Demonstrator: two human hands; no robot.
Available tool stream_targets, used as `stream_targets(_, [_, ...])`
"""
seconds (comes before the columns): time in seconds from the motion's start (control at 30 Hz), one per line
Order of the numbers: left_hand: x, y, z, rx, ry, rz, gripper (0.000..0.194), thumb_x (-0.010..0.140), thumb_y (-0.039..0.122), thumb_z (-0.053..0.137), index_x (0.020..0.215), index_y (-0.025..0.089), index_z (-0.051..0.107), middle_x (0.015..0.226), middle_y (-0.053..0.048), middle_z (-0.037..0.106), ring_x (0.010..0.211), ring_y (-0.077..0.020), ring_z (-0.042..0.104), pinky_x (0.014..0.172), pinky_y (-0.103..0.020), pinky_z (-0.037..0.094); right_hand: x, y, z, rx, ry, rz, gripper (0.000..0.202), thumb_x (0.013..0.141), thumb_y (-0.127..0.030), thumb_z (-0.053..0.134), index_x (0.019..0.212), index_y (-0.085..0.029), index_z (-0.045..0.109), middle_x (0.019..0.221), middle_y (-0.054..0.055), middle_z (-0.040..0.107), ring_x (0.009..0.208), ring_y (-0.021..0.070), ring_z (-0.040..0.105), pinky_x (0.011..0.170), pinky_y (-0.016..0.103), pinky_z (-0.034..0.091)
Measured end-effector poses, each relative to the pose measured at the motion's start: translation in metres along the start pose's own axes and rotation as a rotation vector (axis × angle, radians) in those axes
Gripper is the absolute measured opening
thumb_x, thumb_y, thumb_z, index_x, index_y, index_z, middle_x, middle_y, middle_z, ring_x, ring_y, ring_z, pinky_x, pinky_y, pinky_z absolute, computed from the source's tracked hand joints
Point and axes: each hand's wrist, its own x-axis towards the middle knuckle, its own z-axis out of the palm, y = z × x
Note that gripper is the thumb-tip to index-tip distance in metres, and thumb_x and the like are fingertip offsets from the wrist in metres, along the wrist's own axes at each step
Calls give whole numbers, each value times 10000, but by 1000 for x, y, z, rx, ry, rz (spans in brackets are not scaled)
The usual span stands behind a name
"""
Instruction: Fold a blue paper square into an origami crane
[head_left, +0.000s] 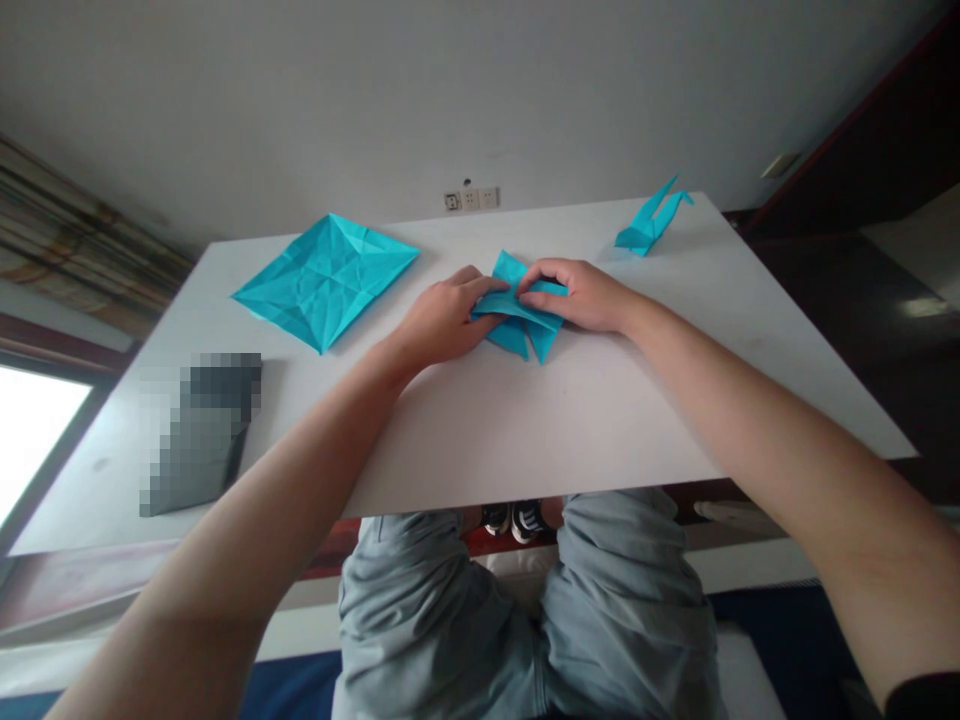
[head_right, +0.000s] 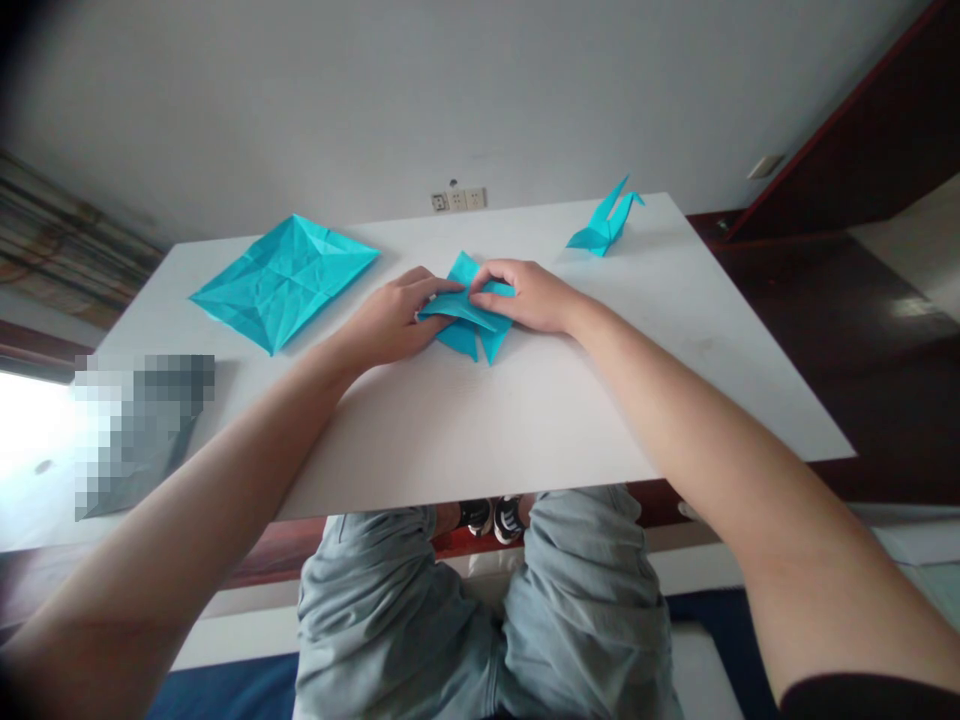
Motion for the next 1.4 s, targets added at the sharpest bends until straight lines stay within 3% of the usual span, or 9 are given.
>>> stream_targets(0.73, [0,3,-2,47,-18,14,577,1130,396,665,1674,243,785,1508,-158,793,1311,-347,827,1173,-459,648,-1,-1,0,-35,5,-4,342,984,-599,886,1126,-291,935,1279,99,948,1254,422,849,1215,612,636])
stream_targets(1.07, [0,0,-1,40,-13,29,564,1132,396,667,1660,242,789,1480,-156,793,1291,-344,823,1160,-460,649,0,0,2,-23,18,2,412,942,-686,934,1091,-302,932,1227,94,955,1231,421,843,1211,614,645])
stream_targets(1.4, [-1,2,-1,56,-10,33,546,1134,384,672,1648,256,801,1454,-142,791,1283,-332,821,1146,-440,650,-1,-1,3,-52,11,-16,353,965,-651,912,1059,-311,929,1223,86,954,1204,411,848,1200,599,642])
